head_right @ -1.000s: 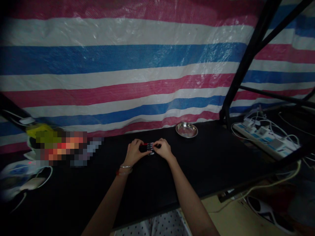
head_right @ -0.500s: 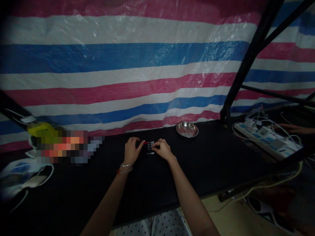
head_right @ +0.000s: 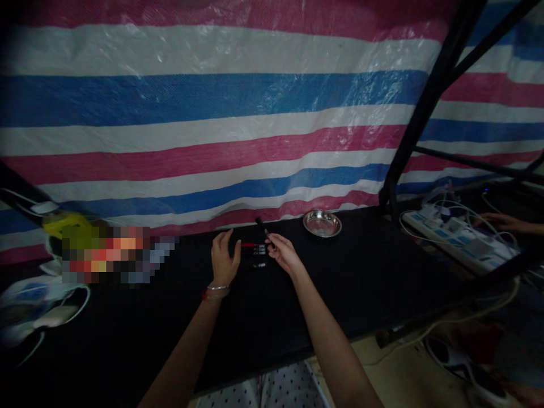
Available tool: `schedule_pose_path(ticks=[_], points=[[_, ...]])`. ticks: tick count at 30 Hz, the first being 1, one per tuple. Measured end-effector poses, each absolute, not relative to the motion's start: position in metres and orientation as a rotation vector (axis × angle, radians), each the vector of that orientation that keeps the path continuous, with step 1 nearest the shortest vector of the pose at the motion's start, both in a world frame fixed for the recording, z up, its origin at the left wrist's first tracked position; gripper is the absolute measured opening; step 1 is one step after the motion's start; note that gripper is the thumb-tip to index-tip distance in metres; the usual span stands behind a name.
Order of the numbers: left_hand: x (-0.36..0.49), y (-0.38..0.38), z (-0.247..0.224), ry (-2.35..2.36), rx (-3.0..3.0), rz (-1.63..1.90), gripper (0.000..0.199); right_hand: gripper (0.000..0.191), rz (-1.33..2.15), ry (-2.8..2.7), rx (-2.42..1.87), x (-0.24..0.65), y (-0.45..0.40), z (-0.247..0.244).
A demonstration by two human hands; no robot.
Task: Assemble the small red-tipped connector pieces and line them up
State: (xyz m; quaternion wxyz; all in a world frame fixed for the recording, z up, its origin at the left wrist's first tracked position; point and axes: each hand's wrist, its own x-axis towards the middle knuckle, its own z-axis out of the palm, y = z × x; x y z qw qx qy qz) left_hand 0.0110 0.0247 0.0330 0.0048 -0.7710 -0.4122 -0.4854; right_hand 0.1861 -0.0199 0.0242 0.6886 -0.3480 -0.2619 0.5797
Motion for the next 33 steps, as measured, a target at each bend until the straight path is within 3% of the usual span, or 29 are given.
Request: schedule_pose_path(ticks=[6,13,17,20,23,33], points=[[0.013,0.024,0.032,-1.236,-2.425,-1.462,0.046,0.023,1.366,-0.519,-0.743,0.189,-0.020,0.025],[0.017,0.016,0.036,-1.045,-2.591,-1.148,0.048,0.030,1.419,-0.617,-0.818,0.184,-0.021,0.023],[0.016,0.017,0.037,-1.057,-2.725,-1.007,0.036,0.030,1.430,-0.684,-0.832,0.185,-0.021,0.023],[0.016,0.018,0.036,-1.076,-2.770,-0.996,0.025,0.032,1.395,-0.668,-0.854,0.187,-0.020,0.022],[0.018,0.017,0.035,-1.035,-2.820,-0.969,0.032,0.033,1.335,-0.646,-0.876,0.188,-0.018,0.021],[0.024,0.019,0.033,-1.060,-2.947,-1.113,0.024,0.031,1.316,-0.664,-0.867,0.186,-0.019,0.022]])
